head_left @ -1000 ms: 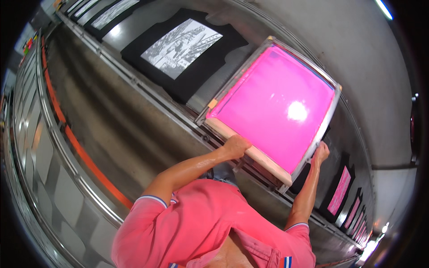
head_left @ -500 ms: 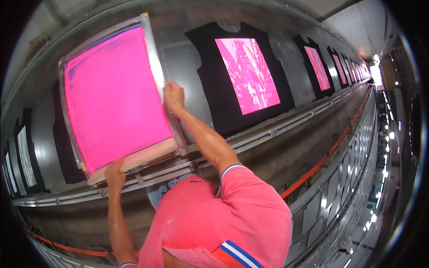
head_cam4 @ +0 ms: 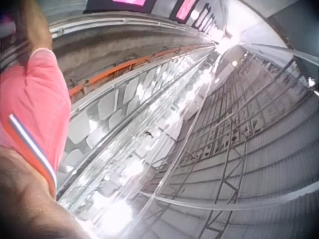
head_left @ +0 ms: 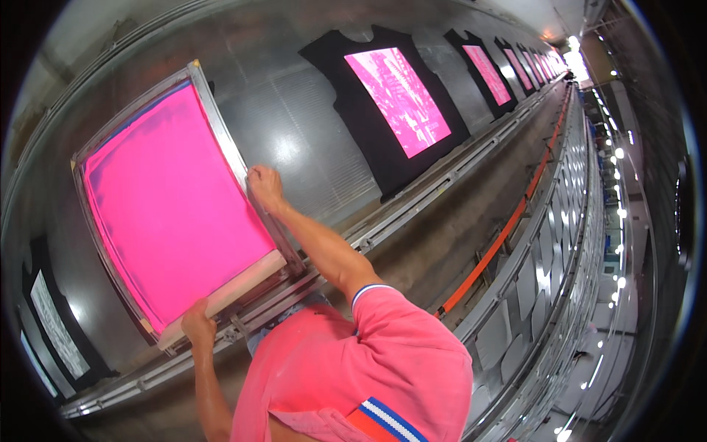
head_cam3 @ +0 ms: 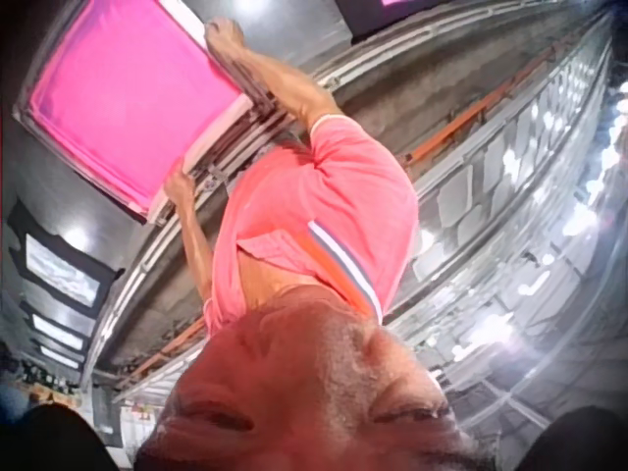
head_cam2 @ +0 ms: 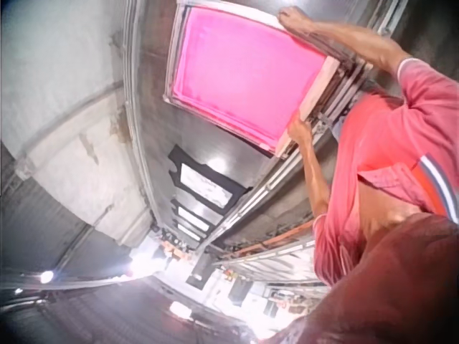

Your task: The person performs screen printing on a series of black t-shirts moving along a conveyor belt. They use a squeegee to pull pink ink across a screen frame, applying a design to each garment in sequence. The process involves repetitive manual strokes to ensure even ink distribution on the fabric.

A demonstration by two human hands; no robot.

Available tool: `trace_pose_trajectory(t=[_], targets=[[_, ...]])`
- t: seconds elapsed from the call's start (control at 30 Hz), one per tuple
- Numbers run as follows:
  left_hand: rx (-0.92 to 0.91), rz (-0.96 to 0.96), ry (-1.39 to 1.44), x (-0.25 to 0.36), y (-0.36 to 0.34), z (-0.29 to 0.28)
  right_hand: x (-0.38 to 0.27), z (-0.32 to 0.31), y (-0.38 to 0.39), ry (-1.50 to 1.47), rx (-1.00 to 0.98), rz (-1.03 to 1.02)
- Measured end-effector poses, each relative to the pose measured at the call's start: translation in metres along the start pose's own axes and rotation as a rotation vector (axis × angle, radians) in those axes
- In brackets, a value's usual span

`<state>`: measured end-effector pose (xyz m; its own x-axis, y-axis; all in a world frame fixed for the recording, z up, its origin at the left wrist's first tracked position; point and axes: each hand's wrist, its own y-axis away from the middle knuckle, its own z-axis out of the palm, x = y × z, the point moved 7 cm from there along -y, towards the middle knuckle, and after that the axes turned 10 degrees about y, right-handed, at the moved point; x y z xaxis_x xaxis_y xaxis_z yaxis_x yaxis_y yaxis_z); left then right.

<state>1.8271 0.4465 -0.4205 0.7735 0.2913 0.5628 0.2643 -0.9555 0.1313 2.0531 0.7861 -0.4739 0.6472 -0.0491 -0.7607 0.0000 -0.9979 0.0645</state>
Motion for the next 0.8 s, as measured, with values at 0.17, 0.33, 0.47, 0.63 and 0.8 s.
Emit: trace_pose_trajectory(t=[0.17,0.33,0.47,0.63,0.8], targets=[[0.061,0.066,0.083,-0.006,0.004,-0.01,-0.002,0.009,0.008,-0.025,0.095,-0.023],[0.009,0.01,0.064,-0.011,0.003,-0.009,-0.003,0.012,0.01,0.025,0.044,0.001],[0.011,0.056,0.047,-0.015,0.002,-0.006,0.005,0.019,0.008,0.102,0.085,-0.005],[0.024,0.026,-0.027,-0.016,0.014,-0.006,0.001,0.027,0.011,0.176,0.07,-0.021],[0.153,0.171,0.016,-0.033,0.03,0.01,-0.012,0.021,0.012,0.196,-0.003,0.074]])
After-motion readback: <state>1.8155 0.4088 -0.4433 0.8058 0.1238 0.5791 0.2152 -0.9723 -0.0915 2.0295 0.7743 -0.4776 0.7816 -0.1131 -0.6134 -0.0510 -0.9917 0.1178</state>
